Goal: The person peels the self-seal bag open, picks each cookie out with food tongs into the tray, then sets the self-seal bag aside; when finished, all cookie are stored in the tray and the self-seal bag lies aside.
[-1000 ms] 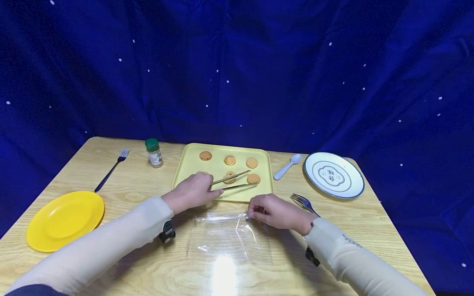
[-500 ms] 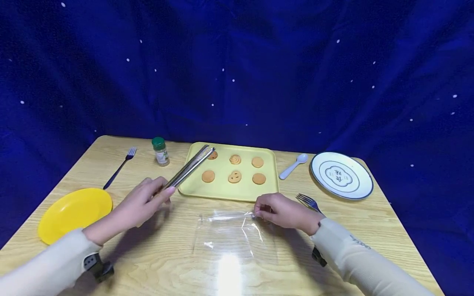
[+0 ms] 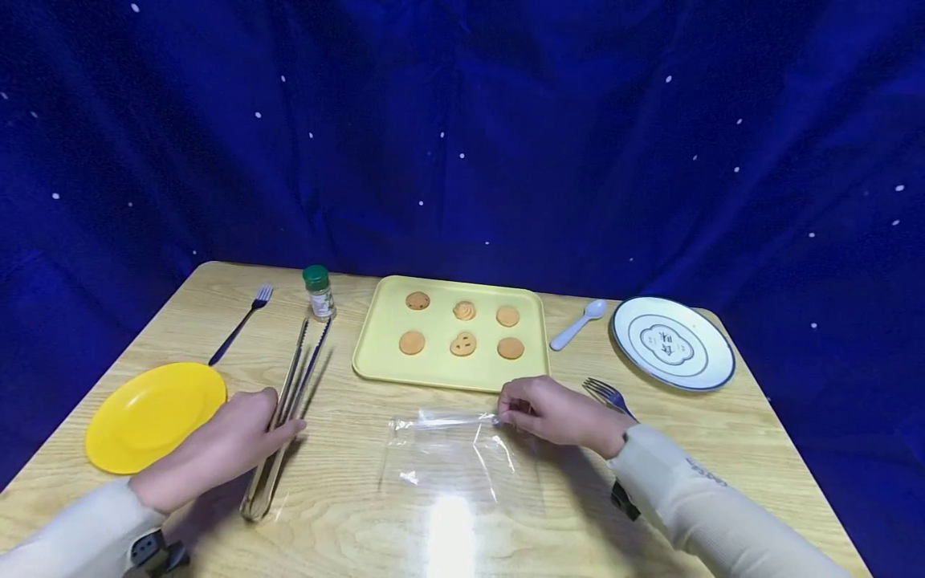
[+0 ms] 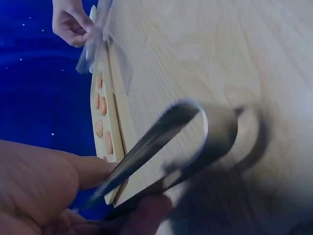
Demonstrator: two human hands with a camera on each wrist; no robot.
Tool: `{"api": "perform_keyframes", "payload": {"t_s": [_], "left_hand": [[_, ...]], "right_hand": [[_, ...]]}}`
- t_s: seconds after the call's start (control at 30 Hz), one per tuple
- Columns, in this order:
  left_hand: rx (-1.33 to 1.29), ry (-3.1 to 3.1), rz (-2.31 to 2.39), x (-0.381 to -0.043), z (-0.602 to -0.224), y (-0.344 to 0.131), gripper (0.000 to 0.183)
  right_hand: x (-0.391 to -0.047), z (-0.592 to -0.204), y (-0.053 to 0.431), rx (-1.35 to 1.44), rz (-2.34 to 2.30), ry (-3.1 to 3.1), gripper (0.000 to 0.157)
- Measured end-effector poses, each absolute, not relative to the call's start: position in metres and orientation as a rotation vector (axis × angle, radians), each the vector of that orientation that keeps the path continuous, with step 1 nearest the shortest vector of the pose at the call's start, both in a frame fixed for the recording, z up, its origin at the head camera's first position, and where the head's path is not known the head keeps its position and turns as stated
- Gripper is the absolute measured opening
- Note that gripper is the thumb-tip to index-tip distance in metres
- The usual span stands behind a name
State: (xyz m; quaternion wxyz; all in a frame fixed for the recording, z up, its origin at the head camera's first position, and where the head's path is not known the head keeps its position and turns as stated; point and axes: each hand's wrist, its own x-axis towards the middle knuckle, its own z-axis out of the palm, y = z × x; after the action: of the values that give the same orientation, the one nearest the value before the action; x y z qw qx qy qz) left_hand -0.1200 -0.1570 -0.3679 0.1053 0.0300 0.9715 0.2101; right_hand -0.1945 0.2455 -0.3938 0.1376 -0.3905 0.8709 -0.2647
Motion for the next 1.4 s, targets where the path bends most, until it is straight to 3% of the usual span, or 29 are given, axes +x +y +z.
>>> {"api": "perform_keyframes", "payload": {"t_s": [0.63, 0.9, 1.17, 1.3, 1.4], "left_hand": [[0.106, 2.746, 0.435, -0.13, -0.386, -0.162, 0.024], [0.113, 2.744, 0.364, -0.132, -0.386, -0.16, 0.059], [0.11, 2.791, 0.347, -0.129, -0.384, -0.164, 0.08], [0.138, 2.908, 0.321, -0.128, -0.375, -0.163, 0.083], [0.253, 3.047, 0.279, -0.13, -0.365, -0.161, 0.072]], "right_hand": [[-0.191, -0.395, 0.24, -1.086, -0.799, 2.473, 0.004], [-0.19, -0.397, 0.242, -1.079, -0.796, 2.482, 0.004], [-0.19, -0.397, 0.241, -1.084, -0.803, 2.482, 0.004], [-0.19, -0.396, 0.24, -1.113, -0.768, 2.511, 0.003], [-0.189, -0.393, 0.24, -1.129, -0.746, 2.525, 0.003]]}}
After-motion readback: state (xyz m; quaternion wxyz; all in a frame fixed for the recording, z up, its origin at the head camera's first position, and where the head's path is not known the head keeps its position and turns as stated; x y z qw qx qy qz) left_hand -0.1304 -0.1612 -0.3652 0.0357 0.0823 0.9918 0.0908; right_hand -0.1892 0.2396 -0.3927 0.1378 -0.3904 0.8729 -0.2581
